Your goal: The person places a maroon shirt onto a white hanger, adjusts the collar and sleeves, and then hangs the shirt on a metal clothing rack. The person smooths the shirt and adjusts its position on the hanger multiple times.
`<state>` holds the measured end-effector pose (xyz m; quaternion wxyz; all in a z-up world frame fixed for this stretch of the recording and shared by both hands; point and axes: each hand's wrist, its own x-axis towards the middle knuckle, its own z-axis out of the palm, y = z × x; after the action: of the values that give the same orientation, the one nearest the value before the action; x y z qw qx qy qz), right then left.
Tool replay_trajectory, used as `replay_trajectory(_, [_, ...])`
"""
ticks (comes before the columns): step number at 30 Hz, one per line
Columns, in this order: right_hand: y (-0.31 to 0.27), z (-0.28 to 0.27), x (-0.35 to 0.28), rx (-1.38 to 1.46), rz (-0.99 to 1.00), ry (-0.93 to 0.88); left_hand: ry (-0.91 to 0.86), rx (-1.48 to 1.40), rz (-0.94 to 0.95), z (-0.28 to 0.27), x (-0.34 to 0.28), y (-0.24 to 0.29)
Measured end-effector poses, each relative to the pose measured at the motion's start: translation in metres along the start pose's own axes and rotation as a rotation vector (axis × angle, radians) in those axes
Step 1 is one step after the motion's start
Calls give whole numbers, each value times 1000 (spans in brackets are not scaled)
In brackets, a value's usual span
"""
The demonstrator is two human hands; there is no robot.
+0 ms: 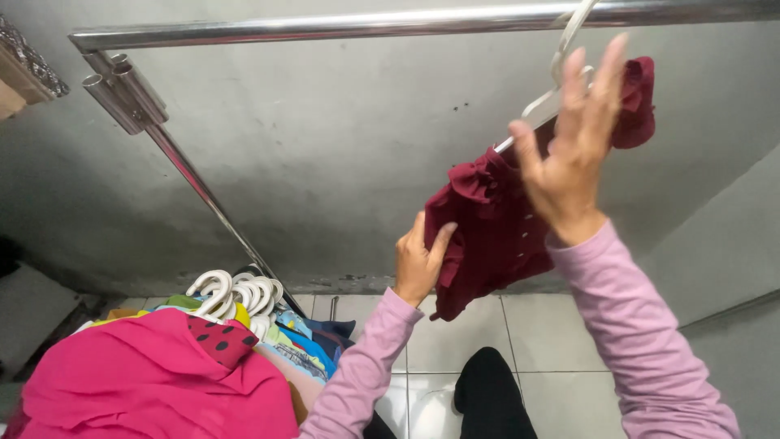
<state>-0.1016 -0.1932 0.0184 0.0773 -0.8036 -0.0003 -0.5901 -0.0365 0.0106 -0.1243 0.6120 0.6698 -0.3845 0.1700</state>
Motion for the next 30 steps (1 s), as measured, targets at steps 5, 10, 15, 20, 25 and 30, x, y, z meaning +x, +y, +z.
replay_trajectory(5, [-32,39,-114,257,19,-221,10,-78,-98,-1,-20,-2])
replay_trajectory(10, [-22,11,-115,237,230,72,-70,-215,-162,-7,-21,-1])
replay_trajectory(15, [-38,42,-174,461,338,-242,-101,-390,-245,-14,-18,39])
replay_trajectory(20, [-65,5,-148,485,197,-289,8,-478,-280,-18,-17,41])
replay_trajectory(25, [-19,28,-171,626,439,-527,50,-540,-336,-7,-33,21])
replay_trajectory(30, [-72,-43,-97,398,287,-355,13,-471,-373,-10,-37,40])
